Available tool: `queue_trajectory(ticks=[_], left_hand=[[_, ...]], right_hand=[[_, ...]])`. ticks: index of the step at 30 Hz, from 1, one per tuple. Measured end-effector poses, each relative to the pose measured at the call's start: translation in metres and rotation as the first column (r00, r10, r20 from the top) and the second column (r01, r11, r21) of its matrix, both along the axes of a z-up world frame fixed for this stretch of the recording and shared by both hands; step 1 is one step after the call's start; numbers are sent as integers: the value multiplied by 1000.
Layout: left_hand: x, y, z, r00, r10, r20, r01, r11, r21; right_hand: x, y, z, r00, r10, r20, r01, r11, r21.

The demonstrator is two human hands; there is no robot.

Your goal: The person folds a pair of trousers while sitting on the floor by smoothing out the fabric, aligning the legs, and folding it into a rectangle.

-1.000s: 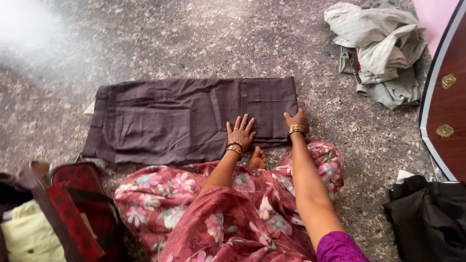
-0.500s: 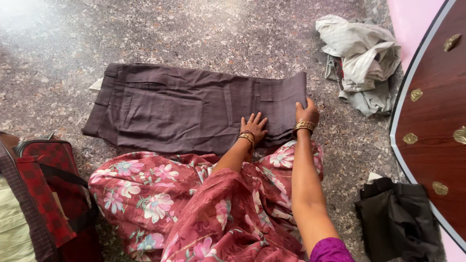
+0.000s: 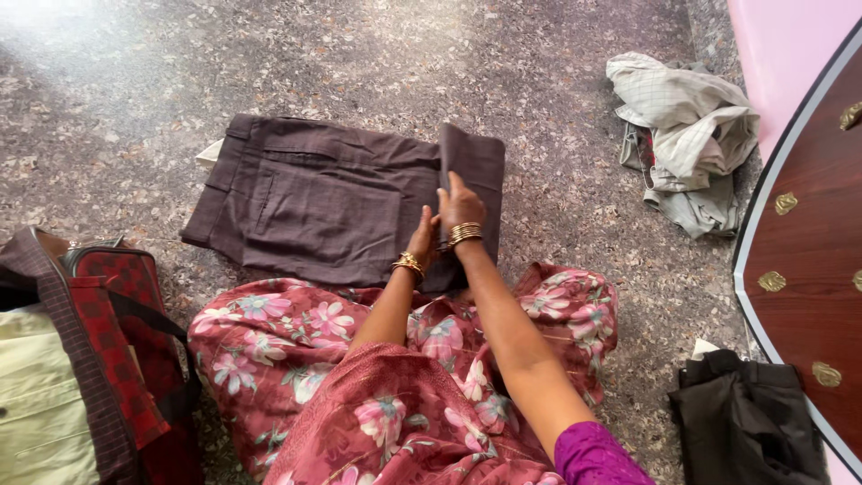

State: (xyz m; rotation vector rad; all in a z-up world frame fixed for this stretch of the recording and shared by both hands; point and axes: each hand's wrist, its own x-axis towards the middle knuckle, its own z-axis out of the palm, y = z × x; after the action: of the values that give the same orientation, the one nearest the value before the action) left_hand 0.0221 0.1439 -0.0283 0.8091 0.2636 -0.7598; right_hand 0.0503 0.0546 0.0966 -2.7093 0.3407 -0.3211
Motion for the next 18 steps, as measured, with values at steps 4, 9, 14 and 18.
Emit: queue_trajectory(ticks=[4, 9, 14, 18], left_hand=[[-3, 29, -6, 984, 171, -41, -174, 980, -93], [7, 49, -24, 981, 194, 19, -193, 953, 234], [17, 56, -29, 934, 157, 322, -301, 831, 468], [7, 51, -17, 922, 61, 383, -345, 580, 738]], right_hand=[[-1, 22, -24, 987, 123, -104, -115, 990, 80], [-15, -36, -47, 998, 69, 6, -69, 991, 111], [-37, -124, -67, 987, -112, -116, 116, 993, 21], [-43, -144, -93, 941, -87, -328, 205, 915, 348]])
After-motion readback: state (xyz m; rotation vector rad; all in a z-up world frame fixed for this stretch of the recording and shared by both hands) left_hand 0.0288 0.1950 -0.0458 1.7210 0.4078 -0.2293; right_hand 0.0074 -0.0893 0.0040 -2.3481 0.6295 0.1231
